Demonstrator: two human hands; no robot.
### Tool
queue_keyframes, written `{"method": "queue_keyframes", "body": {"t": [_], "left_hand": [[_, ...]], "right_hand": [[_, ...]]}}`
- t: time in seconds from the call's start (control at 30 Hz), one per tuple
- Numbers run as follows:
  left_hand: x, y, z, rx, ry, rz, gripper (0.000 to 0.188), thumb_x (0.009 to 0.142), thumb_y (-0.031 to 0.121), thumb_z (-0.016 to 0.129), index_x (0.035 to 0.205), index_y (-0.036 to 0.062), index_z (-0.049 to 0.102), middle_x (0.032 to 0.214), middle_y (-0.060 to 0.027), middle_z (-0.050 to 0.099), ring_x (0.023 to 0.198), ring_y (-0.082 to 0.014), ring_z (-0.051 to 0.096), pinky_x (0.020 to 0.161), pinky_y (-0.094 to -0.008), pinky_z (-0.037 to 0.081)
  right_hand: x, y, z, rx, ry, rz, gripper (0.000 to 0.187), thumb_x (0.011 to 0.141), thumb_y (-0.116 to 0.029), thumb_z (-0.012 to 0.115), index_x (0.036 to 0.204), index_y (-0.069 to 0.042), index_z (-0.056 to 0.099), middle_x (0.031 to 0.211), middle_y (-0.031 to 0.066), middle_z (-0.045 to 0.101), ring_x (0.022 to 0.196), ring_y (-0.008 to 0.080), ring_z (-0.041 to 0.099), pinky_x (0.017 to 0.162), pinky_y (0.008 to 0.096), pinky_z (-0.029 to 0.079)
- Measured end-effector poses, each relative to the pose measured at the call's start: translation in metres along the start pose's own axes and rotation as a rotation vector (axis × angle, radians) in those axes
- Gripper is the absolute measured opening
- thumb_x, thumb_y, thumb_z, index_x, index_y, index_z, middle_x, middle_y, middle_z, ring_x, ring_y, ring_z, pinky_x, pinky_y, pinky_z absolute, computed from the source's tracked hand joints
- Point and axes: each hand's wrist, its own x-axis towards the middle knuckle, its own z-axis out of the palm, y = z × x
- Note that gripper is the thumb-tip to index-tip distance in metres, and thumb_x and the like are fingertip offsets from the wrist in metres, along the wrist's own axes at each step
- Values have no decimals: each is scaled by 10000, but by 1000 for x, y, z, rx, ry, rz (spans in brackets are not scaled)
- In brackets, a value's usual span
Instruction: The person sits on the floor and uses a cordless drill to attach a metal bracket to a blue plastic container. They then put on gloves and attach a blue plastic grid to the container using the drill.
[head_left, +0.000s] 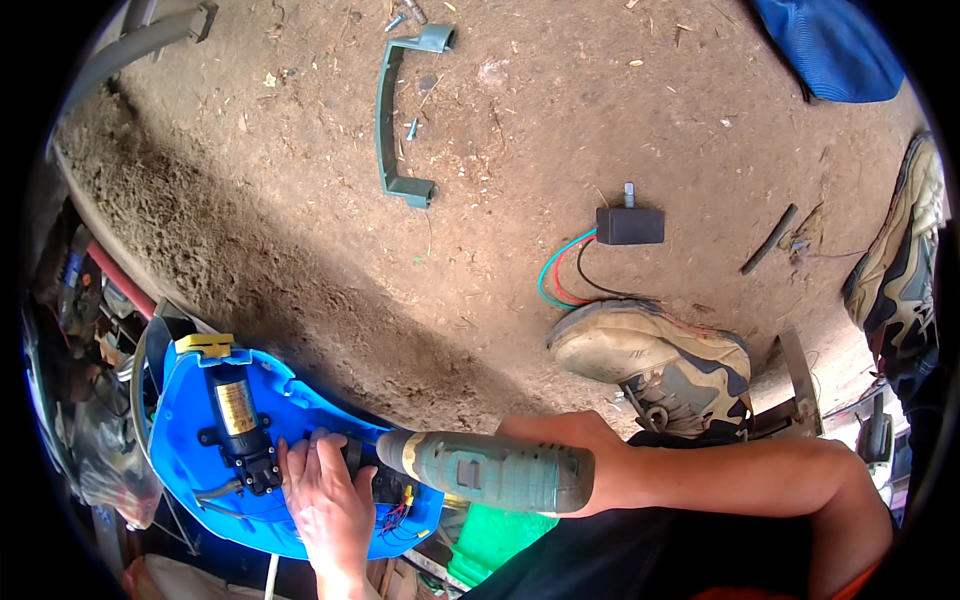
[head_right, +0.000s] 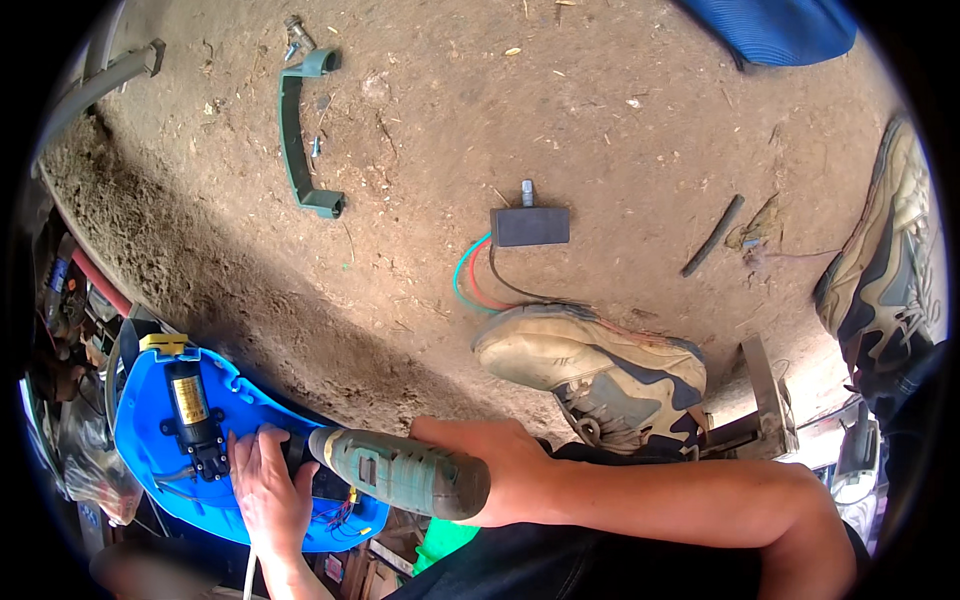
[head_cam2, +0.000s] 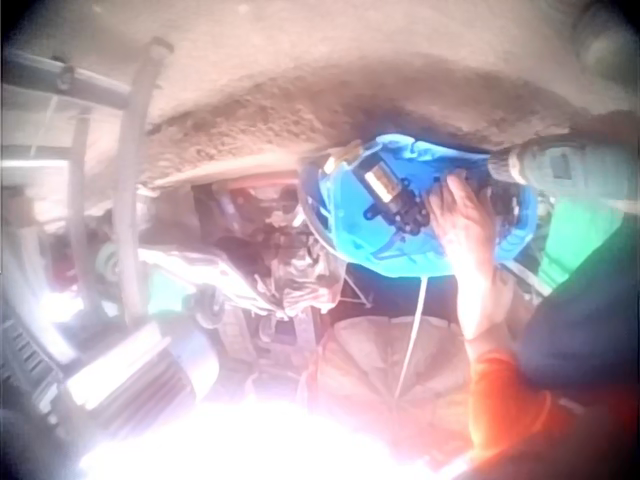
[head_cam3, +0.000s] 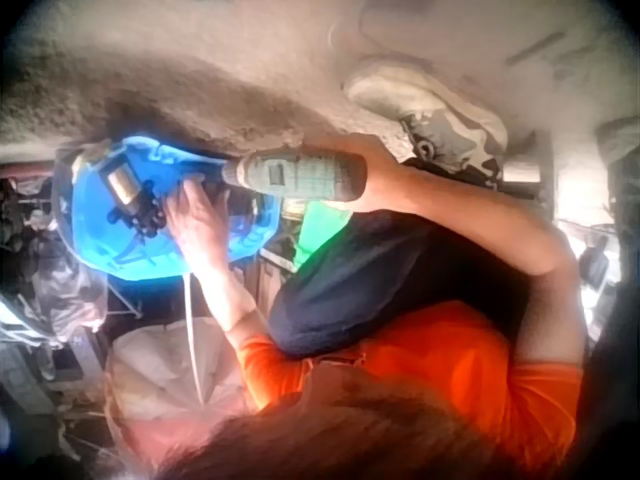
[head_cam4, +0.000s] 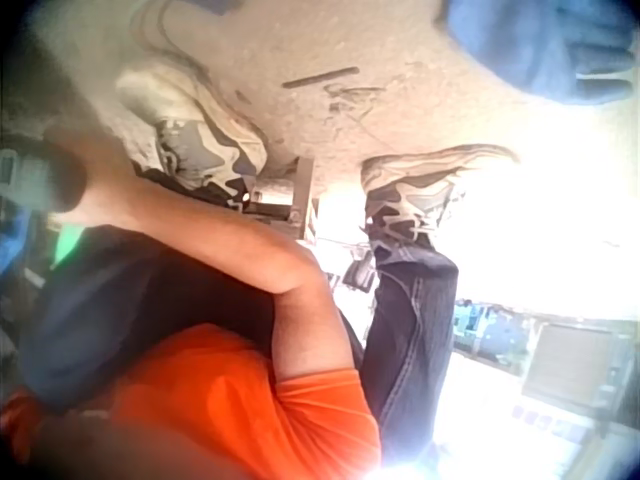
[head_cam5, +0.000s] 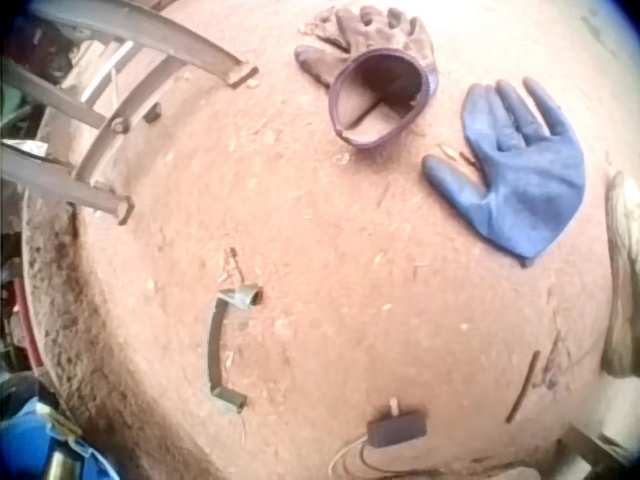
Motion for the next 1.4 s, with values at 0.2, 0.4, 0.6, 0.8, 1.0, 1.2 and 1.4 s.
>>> {"method": "queue_keyframes", "body": {"t": [0.2,0.4,0.6,0.8,1.0,1.2,1.4], "left_hand": [[-6,0,0,9,20,-22,638,651,56,817,1202,55,495,1093,-142,599,1124,-354,551,1141,-535,347],[-22,2,1,47,36,-18,689,730,62,764,1338,-13,448,1278,-184,585,1221,-377,534,1148,-536,333],[-74,14,10,-342,240,185,365,851,13,677,1207,-8,600,1220,-206,639,1102,-381,622,975,-484,475],[-74,48,60,-776,190,82,397,761,23,786,1118,-2,614,1141,-175,676,1030,-346,655,897,-413,526],[-80,76,83,-977,281,-64,378,825,102,784,1143,1,607,1189,-187,666,1068,-363,647,916,-424,523],[-96,107,108,-1117,424,-94,332,859,117,757,1139,7,615,1181,-180,666,1074,-366,648,912,-416,528],[-118,138,109,-1258,575,-265,295,868,65,739,1131,-10,626,1191,-173,666,1109,-304,652,961,-374,508]], "right_hand": [[2,6,3,75,38,-80,352,792,-313,749,987,-132,518,836,132,638,832,398,640,679,463,498],[5,6,-1,36,15,-61,385,768,-269,786,1013,-130,524,863,123,646,845,399,643,703,454,511],[7,7,0,94,33,-71,383,756,-237,785,1021,-126,530,866,121,651,847,392,647,723,444,517],[7,14,1,150,74,-79,400,735,-172,776,1093,-85,622,927,98,704,864,262,686,776,378,528],[-6,-10,-36,273,52,52,479,744,-9,729,1209,0,613,1094,103,705,909,156,646,790,329,528],[-18,-74,-81,632,293,-274,566,712,-54,625,1261,42,530,1089,176,668,807,246,679,781,388,573],[-41,-105,-153,671,422,-401,441,796,-93,555,1228,-7,531,1130,152,669,801,242,676,790,442,581]]}}
